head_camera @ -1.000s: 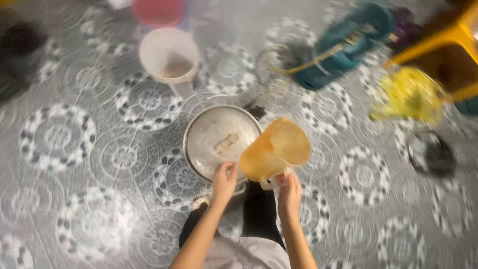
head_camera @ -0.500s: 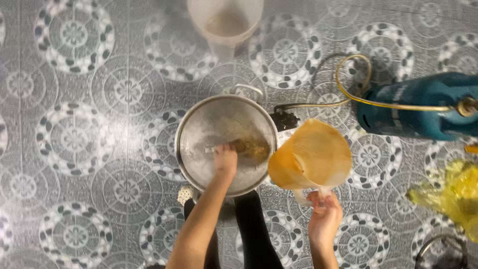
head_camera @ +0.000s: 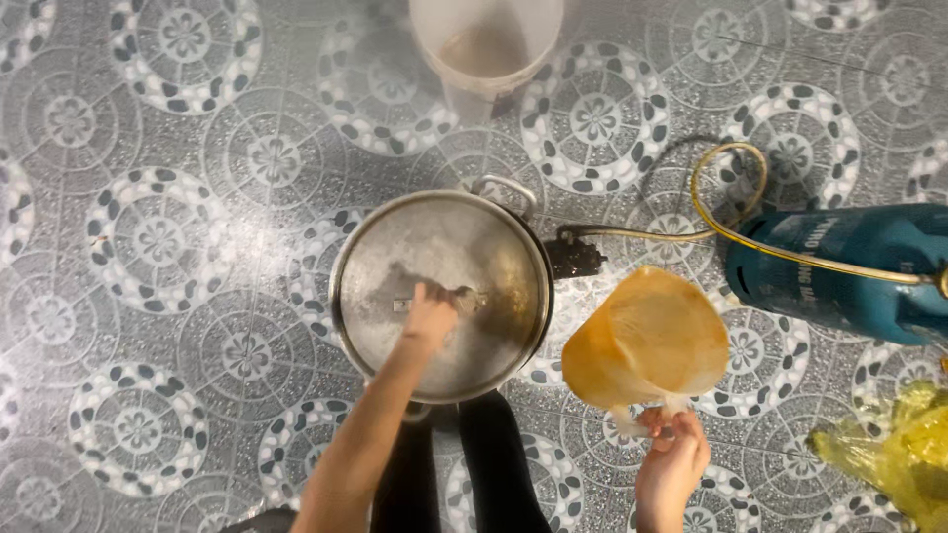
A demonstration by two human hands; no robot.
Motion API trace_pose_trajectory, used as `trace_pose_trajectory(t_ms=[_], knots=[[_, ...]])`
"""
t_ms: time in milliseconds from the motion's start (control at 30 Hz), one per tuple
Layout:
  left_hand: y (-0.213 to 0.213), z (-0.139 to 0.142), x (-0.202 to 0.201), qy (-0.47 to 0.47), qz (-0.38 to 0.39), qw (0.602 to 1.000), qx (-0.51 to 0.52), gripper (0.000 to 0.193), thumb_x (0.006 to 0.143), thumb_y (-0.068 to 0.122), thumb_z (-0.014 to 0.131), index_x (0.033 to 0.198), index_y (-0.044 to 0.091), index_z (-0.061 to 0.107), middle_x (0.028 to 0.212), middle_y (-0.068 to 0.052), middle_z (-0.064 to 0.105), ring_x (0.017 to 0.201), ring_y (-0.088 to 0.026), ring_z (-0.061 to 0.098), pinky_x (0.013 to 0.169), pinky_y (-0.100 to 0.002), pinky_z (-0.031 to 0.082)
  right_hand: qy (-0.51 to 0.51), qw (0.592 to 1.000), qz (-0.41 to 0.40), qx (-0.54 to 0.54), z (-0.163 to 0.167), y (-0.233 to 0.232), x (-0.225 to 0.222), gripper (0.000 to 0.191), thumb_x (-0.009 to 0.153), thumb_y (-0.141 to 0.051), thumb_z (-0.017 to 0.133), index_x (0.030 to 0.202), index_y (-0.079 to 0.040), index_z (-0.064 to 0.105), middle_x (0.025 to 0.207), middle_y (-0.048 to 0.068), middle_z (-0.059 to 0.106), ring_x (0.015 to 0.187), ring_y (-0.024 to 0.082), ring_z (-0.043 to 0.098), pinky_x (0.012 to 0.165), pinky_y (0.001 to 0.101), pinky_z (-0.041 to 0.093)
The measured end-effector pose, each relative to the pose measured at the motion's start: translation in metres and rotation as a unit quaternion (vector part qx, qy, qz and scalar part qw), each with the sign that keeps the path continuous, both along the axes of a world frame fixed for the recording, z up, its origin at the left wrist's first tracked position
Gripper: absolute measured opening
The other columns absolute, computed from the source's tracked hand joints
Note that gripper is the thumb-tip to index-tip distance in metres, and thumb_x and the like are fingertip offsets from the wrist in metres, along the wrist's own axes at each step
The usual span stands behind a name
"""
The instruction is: The person assembles noodle soup bowls on a portable gas stove. They place slices of sausage from a metal tray into bowls pre-filled with cabbage and other toppings, fetch broth from a large pot on the floor using a ladle and plastic pitcher, pour broth into the bowls, add blocks of instant noodles from a cardboard box, and spoon sauce from a container into the bowls.
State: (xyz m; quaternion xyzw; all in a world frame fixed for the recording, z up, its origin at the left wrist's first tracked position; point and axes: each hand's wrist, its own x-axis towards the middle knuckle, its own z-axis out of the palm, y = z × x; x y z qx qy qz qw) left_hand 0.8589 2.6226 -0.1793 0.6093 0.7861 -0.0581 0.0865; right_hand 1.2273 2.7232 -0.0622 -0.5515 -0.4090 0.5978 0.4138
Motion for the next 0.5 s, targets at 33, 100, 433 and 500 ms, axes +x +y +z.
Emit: trace_pose_trajectory(t_ms=[33, 100, 433, 500], knots=[[-0.009, 0.004, -0.005, 0.016, -0.009, 1.000, -0.019, 0.024, 0.085, 0.018, 0.061, 0.102, 0.010, 0.076, 0.104, -0.006, 0.073, 0.110, -0.022, 0.064, 0.093, -0.047, 0.038, -0.006, 1.000, 0.001, -0.001, 0.001, 0.006, -0.002, 0.020, 0.101, -0.013, 0.044, 0.090, 0.001, 0.052, 0.082, 0.010, 0.054, 0.081, 0.019, 0.050, 0.081, 0.0362, 0.042], [-0.028, 0.015, -0.020, -0.038, 0.000, 0.984, -0.174, 0.021, 0.088, 0.016, 0.059, 0.102, 0.011, 0.074, 0.118, -0.009, 0.068, 0.120, -0.022, 0.059, 0.099, -0.050, 0.035, -0.011, 1.000, 0.003, 0.001, 0.003, 0.014, -0.005, 0.021, 0.104, -0.015, 0.046, 0.091, 0.001, 0.052, 0.083, 0.008, 0.054, 0.080, 0.017, 0.049, 0.078, 0.0345, 0.041], [-0.140, 0.120, -0.147, 0.060, 0.131, 0.983, -0.116, 0.027, 0.092, 0.014, 0.061, 0.118, 0.015, 0.069, 0.109, -0.015, 0.072, 0.094, -0.025, 0.071, 0.102, -0.062, 0.038, -0.207, 0.955, 0.211, -0.016, -0.009, 0.047, -0.069, 0.033, 0.106, -0.031, 0.051, 0.096, -0.001, 0.061, 0.080, 0.001, 0.062, 0.071, 0.010, 0.055, 0.063, 0.0274, 0.044], [-0.159, 0.132, -0.168, 0.119, 0.133, 0.977, -0.113, 0.019, 0.110, 0.017, 0.056, 0.119, 0.007, 0.069, 0.102, -0.010, 0.075, 0.090, -0.020, 0.072, 0.107, -0.058, 0.040, -0.227, 0.937, 0.265, -0.032, -0.020, 0.046, -0.105, 0.033, 0.101, -0.032, 0.055, 0.105, 0.000, 0.065, 0.078, 0.001, 0.065, 0.068, 0.009, 0.056, 0.059, 0.0265, 0.045]])
